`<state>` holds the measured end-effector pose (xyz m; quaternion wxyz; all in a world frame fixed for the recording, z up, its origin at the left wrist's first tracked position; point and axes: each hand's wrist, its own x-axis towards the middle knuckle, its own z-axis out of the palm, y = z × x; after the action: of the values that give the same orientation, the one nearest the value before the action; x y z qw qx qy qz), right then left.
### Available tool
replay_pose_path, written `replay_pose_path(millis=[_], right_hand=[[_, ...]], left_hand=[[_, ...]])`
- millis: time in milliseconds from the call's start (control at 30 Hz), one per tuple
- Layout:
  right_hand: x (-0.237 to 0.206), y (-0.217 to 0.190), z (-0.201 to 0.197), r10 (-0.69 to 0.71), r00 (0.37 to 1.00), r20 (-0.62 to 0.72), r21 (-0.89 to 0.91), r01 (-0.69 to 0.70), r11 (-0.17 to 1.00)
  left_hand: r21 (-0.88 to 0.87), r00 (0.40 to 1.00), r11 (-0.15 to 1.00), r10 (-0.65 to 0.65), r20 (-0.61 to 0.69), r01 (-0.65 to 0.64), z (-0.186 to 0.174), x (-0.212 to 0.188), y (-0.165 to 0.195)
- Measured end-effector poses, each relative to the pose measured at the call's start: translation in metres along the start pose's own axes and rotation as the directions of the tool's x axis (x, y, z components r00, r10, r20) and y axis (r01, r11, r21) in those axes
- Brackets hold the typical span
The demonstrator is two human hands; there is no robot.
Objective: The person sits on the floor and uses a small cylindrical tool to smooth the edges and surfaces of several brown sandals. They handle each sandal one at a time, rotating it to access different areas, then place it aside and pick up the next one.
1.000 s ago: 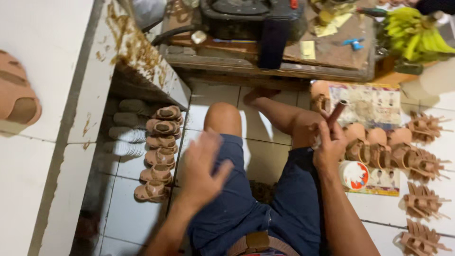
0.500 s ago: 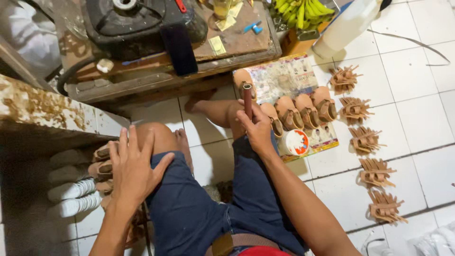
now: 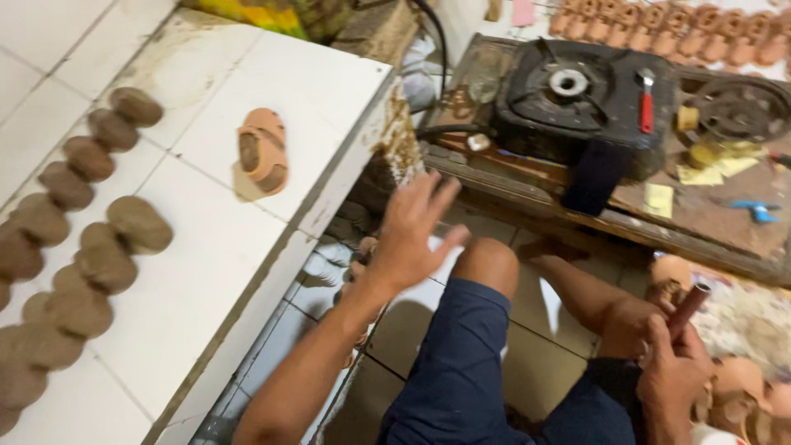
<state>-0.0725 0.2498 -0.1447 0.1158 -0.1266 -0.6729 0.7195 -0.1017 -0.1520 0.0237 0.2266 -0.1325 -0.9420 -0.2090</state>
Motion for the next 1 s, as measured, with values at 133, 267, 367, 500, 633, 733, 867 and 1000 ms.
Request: replay_pose_path(millis=[133,267,367,500,633,733,867,1000], right_hand=[[0.0,0.007,0.002,-0.101,0.994,0.04,-0.009,0.101,0.995],[0.001,0.006,-0.001,-0.042,0.999,0.013,-0.058,0.043,0.997],[-0.001,0.003,-0.002,-0.036,0.999,0.015,-0.046,0.037,0.998],[-0.002,-0.001,0.004,-0.037,0.999,0.031,-0.017,0.038,0.999],[-0.002,-0.014,0.006,0.007,1.0,0.003,0.052,-0.007,0.999],[-0.004,-0.034,-0.004,-0.126,0.989,-0.081,-0.539,0.063,0.84],[0.0,-0.056,-0.031,0.155,0.983,-0.099,0.216,-0.131,0.968],[0.011,-0.061,-0.095,0.15,0.967,-0.204,-0.175,-0.187,0.967]], left_hand=[[0.214,0.954,0.969,-0.059,-0.295,0.126,-0.073,0.022,-0.057],[0.411,0.906,0.845,-0.179,-0.383,0.341,-0.148,0.029,-0.101],[0.265,0.849,0.827,-0.4,-0.345,0.497,-0.163,0.016,-0.11],[0.036,0.746,0.766,-0.612,-0.264,0.641,-0.153,-0.002,-0.118],[0.287,0.86,0.843,-0.333,-0.386,0.455,-0.141,-0.009,-0.113],[0.163,0.903,0.974,-0.078,-0.422,0.16,-0.104,-0.023,-0.074],[0.068,0.968,0.997,0.041,-0.246,-0.025,-0.026,-0.03,-0.003],[-0.733,0.935,0.596,-0.316,0.162,0.328,0.061,-0.016,0.053]])
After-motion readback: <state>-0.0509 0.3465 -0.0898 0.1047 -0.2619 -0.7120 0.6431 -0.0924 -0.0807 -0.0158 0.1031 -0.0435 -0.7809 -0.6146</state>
